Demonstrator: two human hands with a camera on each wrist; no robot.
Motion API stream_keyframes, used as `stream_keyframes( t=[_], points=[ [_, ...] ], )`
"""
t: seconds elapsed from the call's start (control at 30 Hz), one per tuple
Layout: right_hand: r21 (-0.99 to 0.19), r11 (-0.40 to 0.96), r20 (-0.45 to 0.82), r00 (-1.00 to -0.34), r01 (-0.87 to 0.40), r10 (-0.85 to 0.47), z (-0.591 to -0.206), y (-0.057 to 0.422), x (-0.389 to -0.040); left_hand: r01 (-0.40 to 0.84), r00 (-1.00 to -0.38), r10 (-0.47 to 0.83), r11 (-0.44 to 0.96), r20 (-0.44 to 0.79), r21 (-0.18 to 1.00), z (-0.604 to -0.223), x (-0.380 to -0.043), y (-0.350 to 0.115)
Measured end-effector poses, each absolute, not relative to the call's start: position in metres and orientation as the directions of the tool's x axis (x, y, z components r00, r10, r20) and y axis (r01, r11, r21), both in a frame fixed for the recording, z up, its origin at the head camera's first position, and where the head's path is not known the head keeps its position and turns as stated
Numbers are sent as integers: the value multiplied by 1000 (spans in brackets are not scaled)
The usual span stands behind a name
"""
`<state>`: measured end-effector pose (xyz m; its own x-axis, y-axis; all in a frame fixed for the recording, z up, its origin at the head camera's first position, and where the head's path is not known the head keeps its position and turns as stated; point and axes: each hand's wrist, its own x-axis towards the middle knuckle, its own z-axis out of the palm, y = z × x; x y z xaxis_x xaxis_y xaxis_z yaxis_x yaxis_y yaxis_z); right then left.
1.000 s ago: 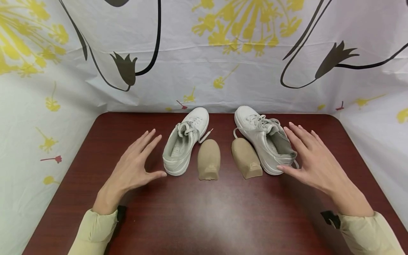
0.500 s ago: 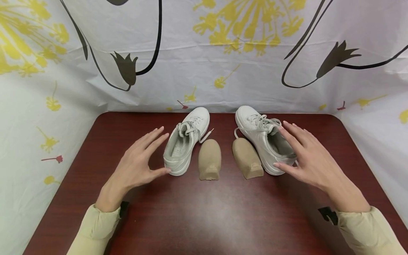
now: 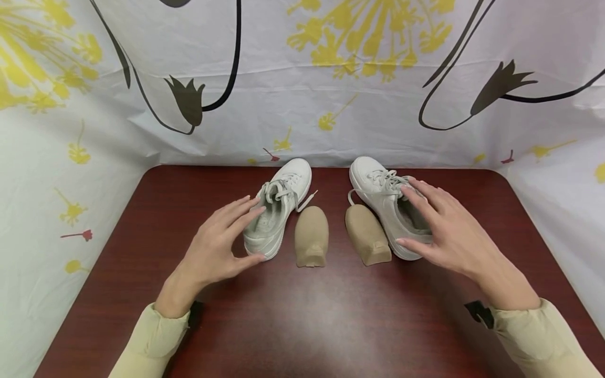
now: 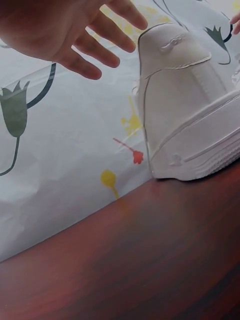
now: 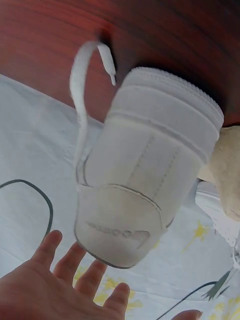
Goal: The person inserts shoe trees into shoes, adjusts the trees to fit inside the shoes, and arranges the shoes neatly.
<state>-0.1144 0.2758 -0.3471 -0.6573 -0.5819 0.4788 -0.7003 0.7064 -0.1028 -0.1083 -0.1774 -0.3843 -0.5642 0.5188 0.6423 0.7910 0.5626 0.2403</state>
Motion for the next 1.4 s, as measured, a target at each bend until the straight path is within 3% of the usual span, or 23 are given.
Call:
stream_keyframes(
  t=[0.57,1.4],
  points=[
    [-104,683,474,-639,-723,-605,-346,262,-121,824,-530,555,515,641,236,-380,-105,-163],
    [-95,655,480,-611,-749,-629,-345,247,-130,894,-431,608,391,667,221,-374,-98,-135]
  ],
)
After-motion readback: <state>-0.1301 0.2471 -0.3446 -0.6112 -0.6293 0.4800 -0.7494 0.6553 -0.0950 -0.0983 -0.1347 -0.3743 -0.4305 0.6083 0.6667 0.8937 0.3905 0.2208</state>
